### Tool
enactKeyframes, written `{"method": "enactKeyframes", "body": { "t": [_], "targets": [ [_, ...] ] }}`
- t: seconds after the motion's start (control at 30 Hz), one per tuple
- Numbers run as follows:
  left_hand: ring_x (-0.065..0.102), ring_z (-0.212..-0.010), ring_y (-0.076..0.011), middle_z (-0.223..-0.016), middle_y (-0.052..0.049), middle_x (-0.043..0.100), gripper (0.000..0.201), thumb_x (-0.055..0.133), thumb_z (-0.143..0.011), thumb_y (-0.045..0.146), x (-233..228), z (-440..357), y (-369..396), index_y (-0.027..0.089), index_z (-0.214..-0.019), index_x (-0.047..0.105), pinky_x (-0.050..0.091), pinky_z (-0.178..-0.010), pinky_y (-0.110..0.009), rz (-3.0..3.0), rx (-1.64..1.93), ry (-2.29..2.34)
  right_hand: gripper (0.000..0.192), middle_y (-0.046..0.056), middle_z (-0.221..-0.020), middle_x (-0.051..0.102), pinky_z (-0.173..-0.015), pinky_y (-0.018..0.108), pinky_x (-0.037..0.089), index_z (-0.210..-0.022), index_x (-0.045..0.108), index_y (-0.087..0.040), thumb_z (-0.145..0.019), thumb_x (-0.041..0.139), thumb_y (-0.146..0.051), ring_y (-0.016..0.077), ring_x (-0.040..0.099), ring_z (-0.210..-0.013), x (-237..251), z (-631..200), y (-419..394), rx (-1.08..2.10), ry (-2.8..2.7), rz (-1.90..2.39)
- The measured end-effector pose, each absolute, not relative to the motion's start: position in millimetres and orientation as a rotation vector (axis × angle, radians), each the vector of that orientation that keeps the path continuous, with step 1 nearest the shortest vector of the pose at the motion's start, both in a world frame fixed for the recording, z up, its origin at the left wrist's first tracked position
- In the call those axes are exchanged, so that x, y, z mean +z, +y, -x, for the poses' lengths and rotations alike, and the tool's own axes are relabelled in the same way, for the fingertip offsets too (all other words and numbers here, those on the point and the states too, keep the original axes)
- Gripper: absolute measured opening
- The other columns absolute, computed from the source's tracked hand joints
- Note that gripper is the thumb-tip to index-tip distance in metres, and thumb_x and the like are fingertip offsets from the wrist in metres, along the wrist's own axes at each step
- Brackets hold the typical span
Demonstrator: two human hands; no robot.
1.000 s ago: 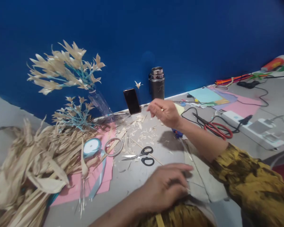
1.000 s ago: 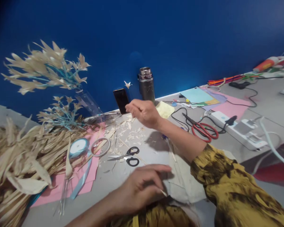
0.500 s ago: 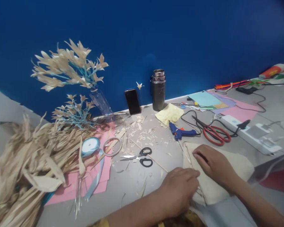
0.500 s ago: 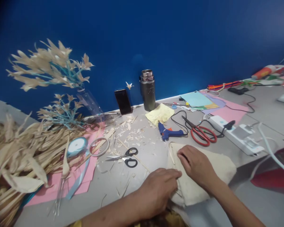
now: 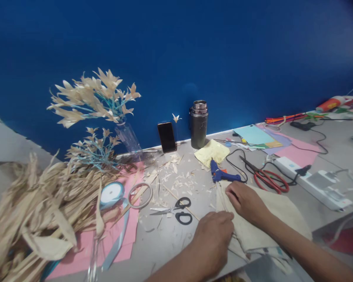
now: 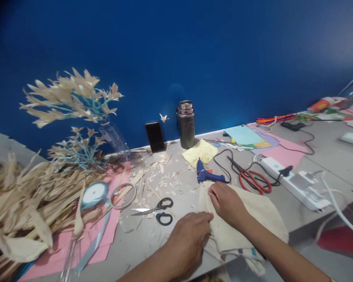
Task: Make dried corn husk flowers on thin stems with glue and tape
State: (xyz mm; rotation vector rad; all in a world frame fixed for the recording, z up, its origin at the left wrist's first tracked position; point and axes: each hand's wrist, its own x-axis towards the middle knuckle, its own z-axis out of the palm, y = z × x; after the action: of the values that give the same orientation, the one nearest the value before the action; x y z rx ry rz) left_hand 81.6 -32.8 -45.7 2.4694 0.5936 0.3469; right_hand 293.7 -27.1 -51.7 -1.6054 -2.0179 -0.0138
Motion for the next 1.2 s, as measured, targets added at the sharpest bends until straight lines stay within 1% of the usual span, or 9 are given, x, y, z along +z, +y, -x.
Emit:
{"method": "enactKeyframes", "body": {
  "t": [0.07, 0.2, 0.3, 0.4, 0.6, 0.73, 0.83, 1.0, 1.2],
  "targets": [
    [0.066, -0.12, -0.0306, -0.135, -0.016, 0.069, 0.034, 0.065, -0.073, 0.014, -52, -81, -32, 0.017, -0.107, 0.068, 0.051, -0.102, -0.043, -2.472, 0.367, 0.566, 0.023, 0.006, -0.08, 0.066, -0.069, 0.033, 0.047, -0.084, 0.062, -0.021, -0.1, 0.046, -0.022, 0.0211, 0.063, -0.075, -46, -297, -24, -0.036, -1.962, 1.601],
    [0.061, -0.129, -0.0308, -0.142, -0.015, 0.065, 0.042, 0.068, -0.073, 0.021, -68, -82, -29, 0.02, -0.115, 0.067, 0.048, -0.107, -0.042, -2.494, 0.374, 0.518, 0.018, 0.013, -0.105, 0.071, -0.075, 0.036, 0.05, -0.105, 0.069, -0.019, -0.097, 0.055, -0.026, 0.0275, 0.067, -0.094, -36, -311, -5, -0.223, -1.912, 1.842],
    [0.059, -0.131, -0.0302, -0.146, -0.013, 0.063, 0.045, 0.068, -0.073, 0.026, -77, -83, -28, 0.022, -0.118, 0.067, 0.047, -0.109, -0.042, -2.499, 0.345, 0.521, 0.015, 0.013, -0.105, 0.07, -0.068, 0.034, 0.048, -0.098, 0.071, -0.019, -0.094, 0.058, -0.023, 0.0281, 0.067, -0.093, -32, -321, 11, -0.18, -2.076, 1.999],
    [0.06, -0.131, -0.0305, -0.146, -0.013, 0.063, 0.047, 0.068, -0.072, 0.027, -79, -82, -30, 0.022, -0.119, 0.067, 0.049, -0.108, -0.042, -2.478, 0.347, 0.542, 0.019, 0.014, -0.106, 0.07, -0.071, 0.035, 0.049, -0.1, 0.069, -0.018, -0.098, 0.052, -0.026, 0.0286, 0.066, -0.096, -24, -336, 21, -0.142, -2.12, 1.971],
    [0.059, -0.134, -0.0355, -0.145, -0.019, 0.063, 0.053, 0.066, -0.074, 0.022, -70, -78, -26, 0.016, -0.126, 0.065, 0.046, -0.113, -0.051, -2.433, 0.443, 0.717, 0.038, 0.016, -0.116, 0.07, -0.091, 0.044, 0.05, -0.115, 0.066, -0.019, -0.105, 0.038, -0.041, 0.0321, 0.064, -0.107, 2, -386, 26, -0.182, -1.956, 1.872],
    [0.06, -0.132, -0.0335, -0.141, -0.016, 0.067, 0.045, 0.066, -0.075, 0.019, -63, -76, -21, 0.02, -0.12, 0.068, 0.047, -0.112, -0.05, -2.408, 0.451, 0.703, 0.036, 0.015, -0.121, 0.071, -0.092, 0.044, 0.051, -0.115, 0.07, -0.02, -0.103, 0.042, -0.04, 0.0317, 0.065, -0.109, -4, -394, 27, -0.094, -2.092, 1.813],
    [0.061, -0.129, -0.0325, -0.137, -0.016, 0.068, 0.039, 0.064, -0.077, 0.016, -54, -74, -19, 0.02, -0.116, 0.069, 0.048, -0.108, -0.048, -2.396, 0.438, 0.678, 0.032, 0.015, -0.116, 0.073, -0.088, 0.042, 0.053, -0.111, 0.073, -0.021, -0.1, 0.048, -0.036, 0.0305, 0.066, -0.105, -18, -385, 28, -0.021, -2.178, 1.781],
    [0.066, -0.113, -0.0261, -0.112, -0.011, 0.075, 0.018, 0.057, -0.085, 0.011, -31, -66, -17, 0.022, -0.094, 0.068, 0.05, -0.099, -0.038, -2.287, 0.406, 0.668, 0.031, 0.015, -0.112, 0.073, -0.088, 0.043, 0.053, -0.11, 0.073, -0.019, -0.1, 0.047, -0.032, 0.0304, 0.066, -0.104, -39, -372, 32, 0.0, -2.123, 1.839],
    [0.065, -0.093, -0.0227, -0.093, -0.006, 0.073, 0.013, 0.059, -0.076, 0.008, 3, -46, -2, 0.021, -0.074, 0.06, 0.047, -0.084, -0.032, -1.93, 0.468, 0.892, 0.033, 0.015, -0.116, 0.073, -0.097, 0.046, 0.052, -0.112, 0.073, -0.02, -0.102, 0.047, -0.037, 0.0314, 0.066, -0.11, -45, -380, 33, 0.015, -1.965, 1.801]
  ]
}}
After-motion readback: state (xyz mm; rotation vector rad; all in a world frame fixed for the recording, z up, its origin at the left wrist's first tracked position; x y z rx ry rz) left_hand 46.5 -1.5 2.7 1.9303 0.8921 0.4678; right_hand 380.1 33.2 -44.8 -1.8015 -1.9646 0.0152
